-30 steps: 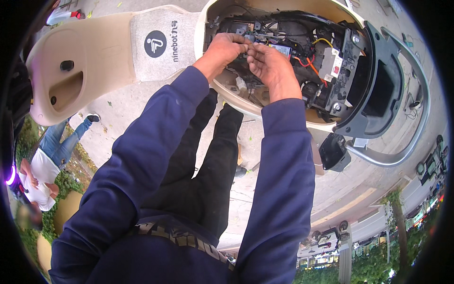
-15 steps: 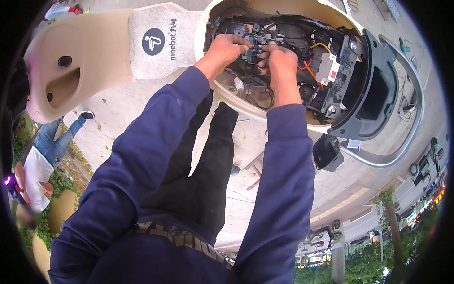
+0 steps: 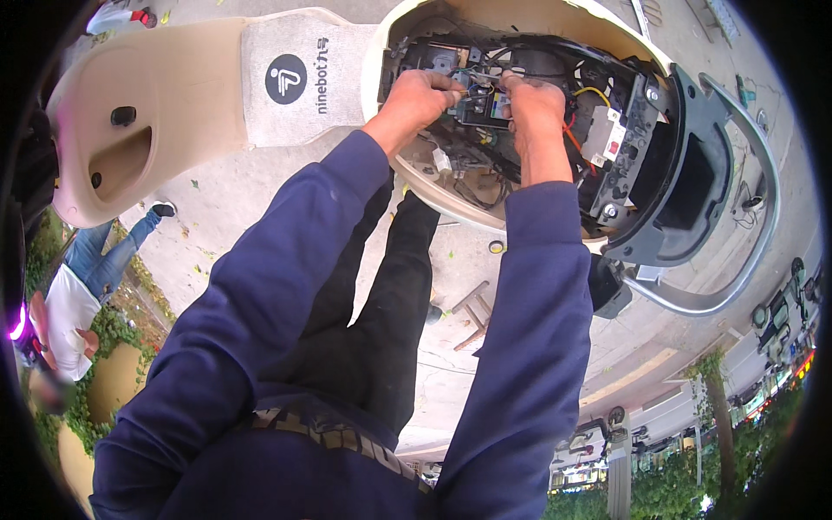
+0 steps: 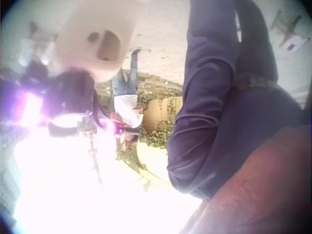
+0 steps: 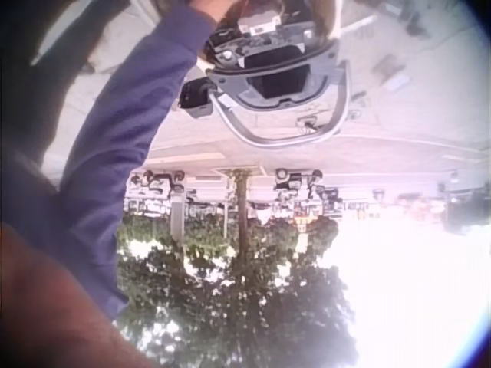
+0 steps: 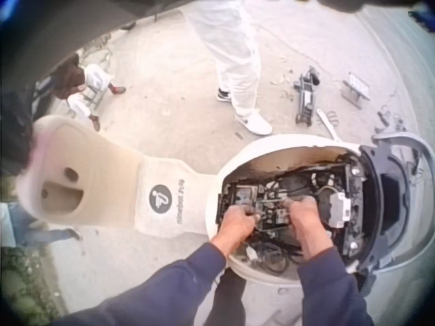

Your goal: The person works inside the open compartment of a Ninebot electric scooter, manipulating wires and connectors with both hands. They repeatedly connect and disconnect small plugs within the internal electronics bay while standing outdoors.

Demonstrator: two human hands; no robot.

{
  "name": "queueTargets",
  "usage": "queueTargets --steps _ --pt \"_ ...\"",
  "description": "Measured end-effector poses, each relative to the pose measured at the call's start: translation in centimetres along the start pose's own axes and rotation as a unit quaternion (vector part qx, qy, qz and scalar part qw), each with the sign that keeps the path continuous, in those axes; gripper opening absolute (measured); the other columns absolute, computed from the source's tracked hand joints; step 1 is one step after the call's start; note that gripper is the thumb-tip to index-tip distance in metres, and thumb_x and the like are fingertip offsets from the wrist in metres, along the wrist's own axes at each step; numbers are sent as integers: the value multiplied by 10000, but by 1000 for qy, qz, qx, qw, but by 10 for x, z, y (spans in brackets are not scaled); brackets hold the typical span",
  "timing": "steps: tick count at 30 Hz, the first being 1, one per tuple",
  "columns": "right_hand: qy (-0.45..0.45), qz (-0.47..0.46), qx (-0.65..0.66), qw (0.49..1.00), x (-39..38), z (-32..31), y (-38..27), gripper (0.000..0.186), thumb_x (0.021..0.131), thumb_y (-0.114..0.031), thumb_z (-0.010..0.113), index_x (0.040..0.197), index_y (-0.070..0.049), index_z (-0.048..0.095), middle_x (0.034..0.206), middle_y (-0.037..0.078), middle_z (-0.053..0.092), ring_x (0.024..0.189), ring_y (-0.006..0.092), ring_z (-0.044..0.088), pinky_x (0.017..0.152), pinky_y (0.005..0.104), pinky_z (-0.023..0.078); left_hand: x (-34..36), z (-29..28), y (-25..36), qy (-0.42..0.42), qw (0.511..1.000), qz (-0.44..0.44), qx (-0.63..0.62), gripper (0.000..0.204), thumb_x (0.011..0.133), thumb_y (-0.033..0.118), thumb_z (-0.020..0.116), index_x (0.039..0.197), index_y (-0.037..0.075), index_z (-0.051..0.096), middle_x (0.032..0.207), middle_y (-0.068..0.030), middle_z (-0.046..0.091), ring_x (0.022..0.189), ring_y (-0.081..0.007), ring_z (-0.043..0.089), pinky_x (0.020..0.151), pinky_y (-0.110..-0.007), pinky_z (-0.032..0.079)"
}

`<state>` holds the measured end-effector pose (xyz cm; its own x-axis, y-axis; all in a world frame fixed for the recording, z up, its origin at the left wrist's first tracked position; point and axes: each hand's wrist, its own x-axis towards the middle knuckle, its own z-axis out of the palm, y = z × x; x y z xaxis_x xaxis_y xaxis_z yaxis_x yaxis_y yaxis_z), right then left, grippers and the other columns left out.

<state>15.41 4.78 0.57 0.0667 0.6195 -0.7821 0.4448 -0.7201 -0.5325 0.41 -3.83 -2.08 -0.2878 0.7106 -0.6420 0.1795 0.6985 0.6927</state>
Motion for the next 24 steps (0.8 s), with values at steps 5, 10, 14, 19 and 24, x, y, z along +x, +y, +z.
queueTargets --steps 5,10,14,19,24 --pt "-80 -13 -66 995 -17 17 7 295 841 -316 754 753 -53 653 581 -29 501 481 69 454 377 239 294 1 1 -2 -5 1000 1 3 211 761 153 706 943 67 772 844 -168 723 774 -259 697 746 -349 531" --pt "80 -165 -314 932 -23 40 5 251 777 -245 726 857 -7 739 856 196 719 802 335 707 734 418 550 0 2 -2 0 1000 8 -4 213 751 148 709 933 55 769 844 -193 716 793 -287 698 759 -353 531" --pt "121 -121 -306 936 -36 52 -6 277 773 -247 705 885 4 737 934 247 701 932 398 682 824 461 542 -1 -1 -1 6 1000 1 8 209 755 158 708 926 56 770 866 -205 713 817 -303 700 780 -350 529" --pt "216 -45 -253 942 1 24 -5 264 790 -239 714 829 23 722 902 214 714 848 356 701 736 443 548 -7 -2 8 -16 999 26 18 229 760 184 728 943 51 767 877 -185 721 820 -286 699 796 -350 528" --pt "-45 79 85 992 10 -22 -8 201 888 -223 658 853 -25 667 776 29 596 536 131 486 436 280 334 6 3 -7 35 997 25 -61 206 813 111 675 961 -21 729 849 -120 710 772 -201 639 747 -310 497"
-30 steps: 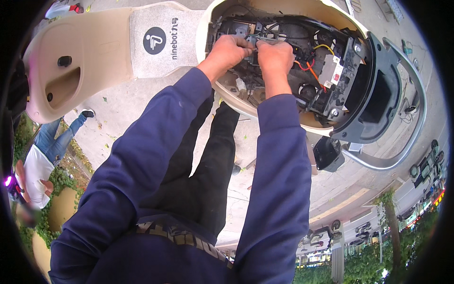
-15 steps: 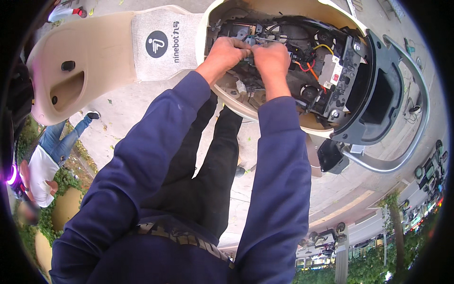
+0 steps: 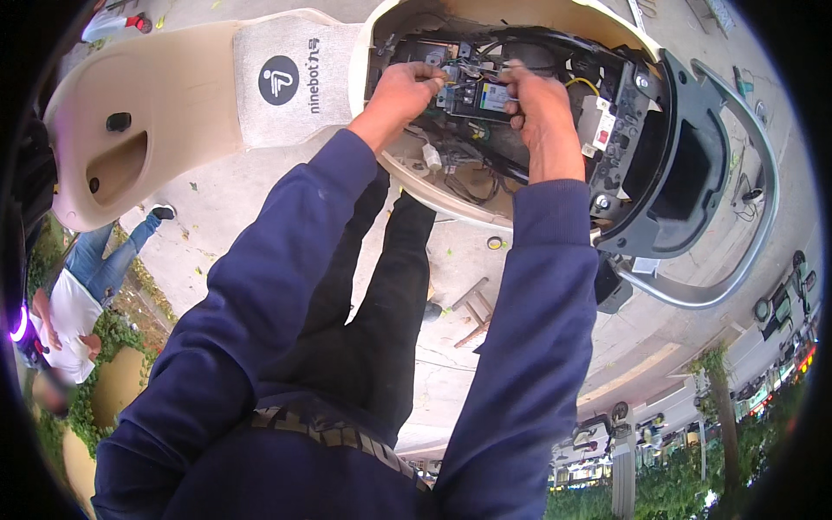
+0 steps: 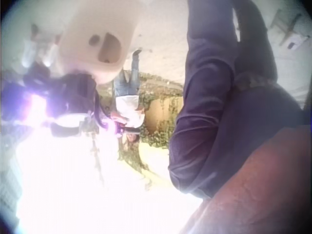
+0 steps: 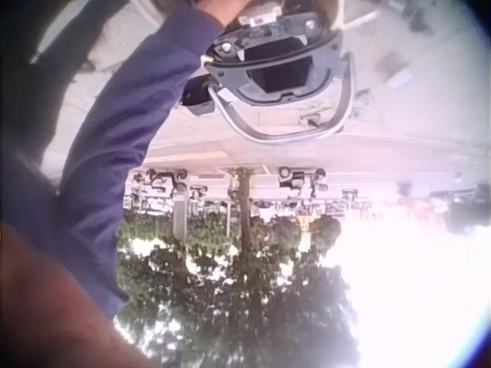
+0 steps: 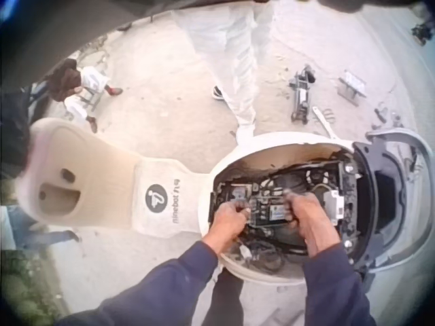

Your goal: The person works inside the open compartment of a Ninebot electric scooter, manipulating wires and connectors with both hands. They repeatedly connect and disconnect small plugs within the internal electronics bay while standing outdoors.

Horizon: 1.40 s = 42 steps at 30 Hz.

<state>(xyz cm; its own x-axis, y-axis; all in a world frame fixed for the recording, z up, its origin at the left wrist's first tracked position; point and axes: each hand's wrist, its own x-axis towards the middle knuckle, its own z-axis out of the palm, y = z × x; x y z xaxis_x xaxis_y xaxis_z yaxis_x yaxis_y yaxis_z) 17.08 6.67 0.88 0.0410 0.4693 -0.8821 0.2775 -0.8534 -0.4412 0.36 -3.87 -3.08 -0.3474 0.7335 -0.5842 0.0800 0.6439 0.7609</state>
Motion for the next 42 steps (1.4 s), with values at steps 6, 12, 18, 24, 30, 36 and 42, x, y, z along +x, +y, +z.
queueTargets --steps 6,12,18,24,30,36,42 --pt "-73 43 4 996 -23 2 36 202 920 -145 594 1085 -33 626 887 50 648 661 152 644 490 270 450 -5 0 5 -17 999 -25 37 200 762 79 674 917 -42 717 778 -78 679 713 -145 597 675 -286 473" --pt "-75 4 25 997 -21 23 32 223 908 -145 652 1104 -44 621 903 24 652 696 142 652 544 268 479 -3 0 0 -24 998 -27 61 171 746 31 699 906 -26 723 737 -52 658 653 -128 564 620 -281 461" --pt "-77 17 87 993 -10 26 41 181 928 -174 631 1051 -41 633 911 47 672 730 157 656 581 288 499 0 2 -5 -24 998 -35 39 210 743 52 641 917 30 756 856 -161 726 811 -258 696 773 -332 525" --pt "-109 53 98 988 -2 21 46 177 932 -200 632 1005 -38 631 907 53 675 734 158 647 585 289 508 -5 -1 1 -29 999 -12 32 201 756 54 655 927 26 756 853 -137 729 781 -216 684 747 -311 521" --pt "-113 53 84 989 -2 24 46 183 940 -214 623 998 -40 619 903 55 669 717 152 637 574 288 514 -5 0 2 -35 999 -36 -4 228 734 82 720 943 -4 750 838 -136 725 743 -185 668 719 -306 517" --pt "-102 47 88 990 -6 27 46 190 965 -204 575 1035 -29 603 931 67 666 730 164 639 582 299 521 -6 -1 4 -44 997 -58 0 236 773 82 762 974 -39 737 813 -76 696 722 -133 592 679 -285 481" --pt "-100 58 173 978 -1 16 50 261 985 -161 506 1167 10 580 1049 118 668 793 207 656 623 327 532 -7 -1 6 -48 997 -60 2 241 766 86 767 967 -44 735 817 -77 698 723 -132 593 671 -284 478"
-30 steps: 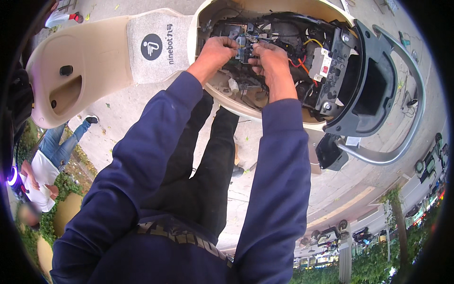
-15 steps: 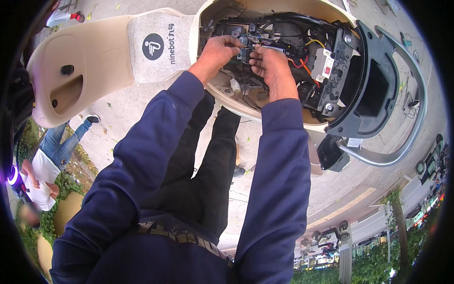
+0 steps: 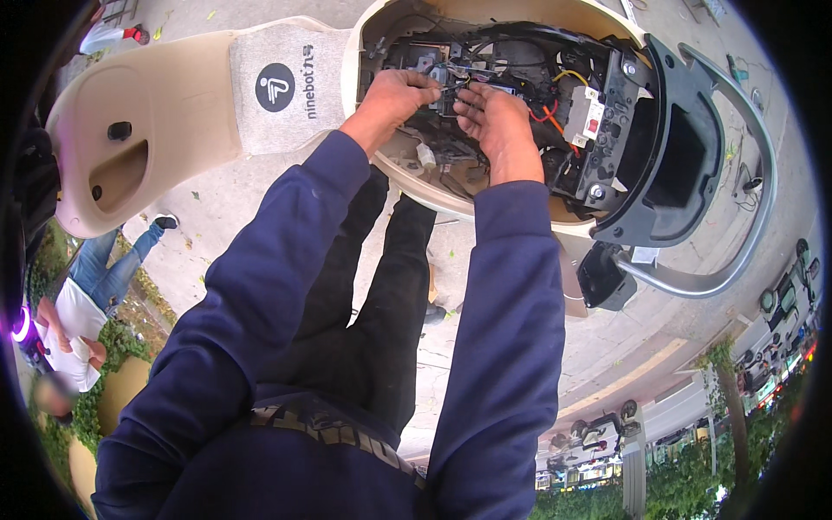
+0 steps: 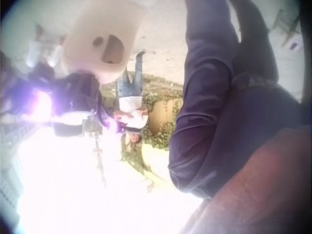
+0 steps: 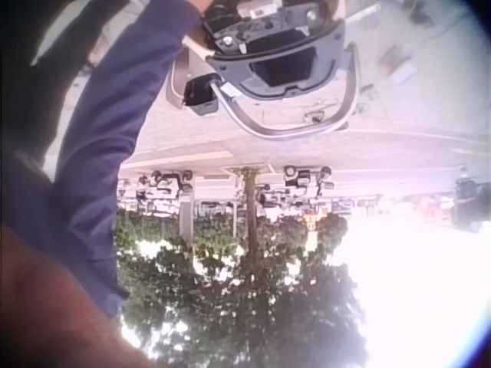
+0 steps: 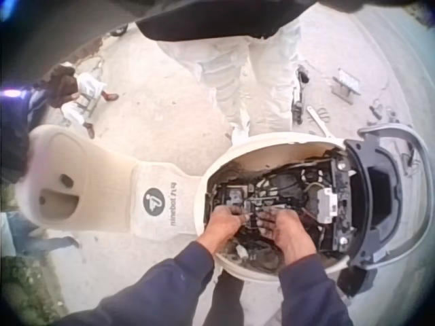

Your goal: The person works inside the open compartment of a Ninebot electric scooter, manipulating wires and connectors with both hands. They repeatedly connect and disconnect small plugs within the internal electronics bay while standing outdoors.

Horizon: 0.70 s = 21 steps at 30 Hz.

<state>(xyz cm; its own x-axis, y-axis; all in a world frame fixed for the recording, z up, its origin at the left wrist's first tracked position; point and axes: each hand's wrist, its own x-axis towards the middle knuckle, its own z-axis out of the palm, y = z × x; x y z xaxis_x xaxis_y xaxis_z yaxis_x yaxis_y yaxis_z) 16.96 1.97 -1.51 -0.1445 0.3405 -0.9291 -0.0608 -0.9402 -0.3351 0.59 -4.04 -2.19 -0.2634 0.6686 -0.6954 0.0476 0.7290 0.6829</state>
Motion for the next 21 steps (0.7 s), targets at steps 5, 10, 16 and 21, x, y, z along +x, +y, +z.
queueTargets --steps 5,10,16,21 --pt "-7 -8 -23 1000 -5 1 -2 250 979 -158 523 1159 4 585 1060 120 670 838 216 667 639 330 537 2 -1 -1 -4 1000 -2 -6 230 742 54 754 948 -46 737 819 -81 699 734 -141 605 692 -280 483" --pt "-23 -3 -59 998 -4 5 -2 204 944 -186 619 1085 -40 611 1021 84 682 850 194 662 644 311 526 4 -1 -1 -12 1000 -14 -2 228 729 30 733 943 -49 738 825 -93 702 749 -149 615 708 -282 487" --pt "-18 -11 -105 994 -1 13 -4 201 910 -197 686 1035 -50 628 948 59 686 784 164 654 609 295 522 2 -2 3 -13 1000 -15 17 227 753 53 735 953 -55 740 835 -110 712 771 -156 626 723 -284 491" --pt "59 -70 -147 985 1 34 6 139 876 -155 729 900 -36 662 804 38 677 654 128 628 542 267 515 2 -2 3 -6 1000 -11 24 235 768 80 745 958 -57 740 841 -115 718 780 -169 635 740 -294 494"
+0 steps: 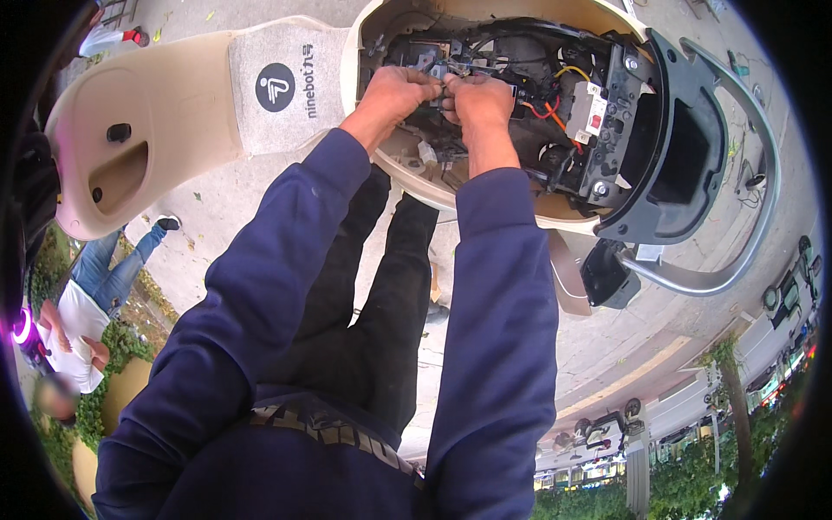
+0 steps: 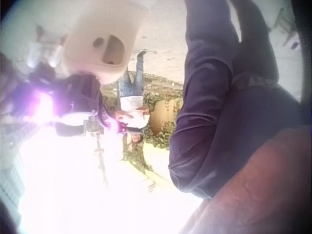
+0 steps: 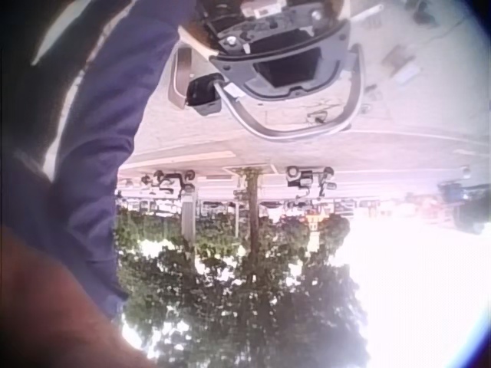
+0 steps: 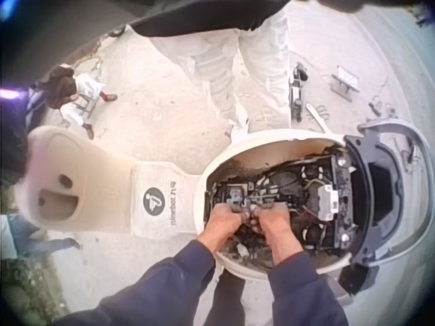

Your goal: The person works inside the open compartment of a Ninebot electric scooter, manipulating wires and connectors with both hands. They repeatedly connect and disconnect small plugs within the internal electronics bay while standing outdoors.

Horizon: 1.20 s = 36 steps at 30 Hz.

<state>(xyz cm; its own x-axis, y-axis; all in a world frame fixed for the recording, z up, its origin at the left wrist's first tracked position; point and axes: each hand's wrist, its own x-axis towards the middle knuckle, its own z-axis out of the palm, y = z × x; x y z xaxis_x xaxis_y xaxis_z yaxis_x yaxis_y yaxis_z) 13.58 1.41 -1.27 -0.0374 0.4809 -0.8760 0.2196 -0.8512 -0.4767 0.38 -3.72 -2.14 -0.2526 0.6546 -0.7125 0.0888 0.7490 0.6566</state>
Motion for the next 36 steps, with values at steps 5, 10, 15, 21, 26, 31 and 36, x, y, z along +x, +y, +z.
queueTargets --steps 5,10,15,21,26,31,36 --pt "52 25 103 993 4 2 4 135 851 -139 757 828 -34 675 745 21 669 595 100 602 488 239 499 -6 -1 9 8 1000 -13 23 246 761 79 746 968 -54 740 880 -137 726 810 -175 645 762 -306 495" --pt "87 58 154 983 5 8 1 148 832 -129 775 798 -30 671 718 34 663 566 100 588 469 238 488 -1 0 1 -7 1000 -18 -6 273 751 79 749 983 -63 734 910 -136 728 823 -175 643 778 -298 489" --pt "41 66 137 988 10 -5 1 163 845 -131 764 806 -15 657 741 65 671 579 138 605 497 268 514 1 0 -3 -13 999 -5 -41 231 766 56 728 958 -71 731 890 -109 721 808 -169 635 770 -287 484" --pt "-65 84 134 985 9 -24 1 168 942 -194 639 988 -32 643 908 78 699 750 168 660 616 299 560 -1 -4 6 -22 979 -88 -182 175 843 51 649 971 -41 726 951 -100 694 892 -194 629 815 -320 507" --pt "-33 71 111 991 5 -28 0 150 942 -155 610 1018 -30 643 939 83 696 786 173 668 628 302 551 -8 -6 18 -32 968 -114 -222 207 902 94 574 986 -25 720 1075 -120 660 1022 -209 597 880 -348 507" --pt "-44 85 109 989 7 -30 0 155 934 -146 617 1040 -38 649 939 78 695 796 171 672 640 311 545 -12 -10 22 -39 963 -127 -235 233 911 141 557 996 2 723 1107 -121 647 1049 -212 573 956 -371 463" --pt "-85 82 94 989 3 -34 2 156 916 -157 654 1026 -48 665 919 57 690 797 153 659 658 299 541 -13 -7 21 -45 976 -89 -192 232 895 174 593 1005 20 728 1085 -111 663 1054 -202 577 961 -365 439"
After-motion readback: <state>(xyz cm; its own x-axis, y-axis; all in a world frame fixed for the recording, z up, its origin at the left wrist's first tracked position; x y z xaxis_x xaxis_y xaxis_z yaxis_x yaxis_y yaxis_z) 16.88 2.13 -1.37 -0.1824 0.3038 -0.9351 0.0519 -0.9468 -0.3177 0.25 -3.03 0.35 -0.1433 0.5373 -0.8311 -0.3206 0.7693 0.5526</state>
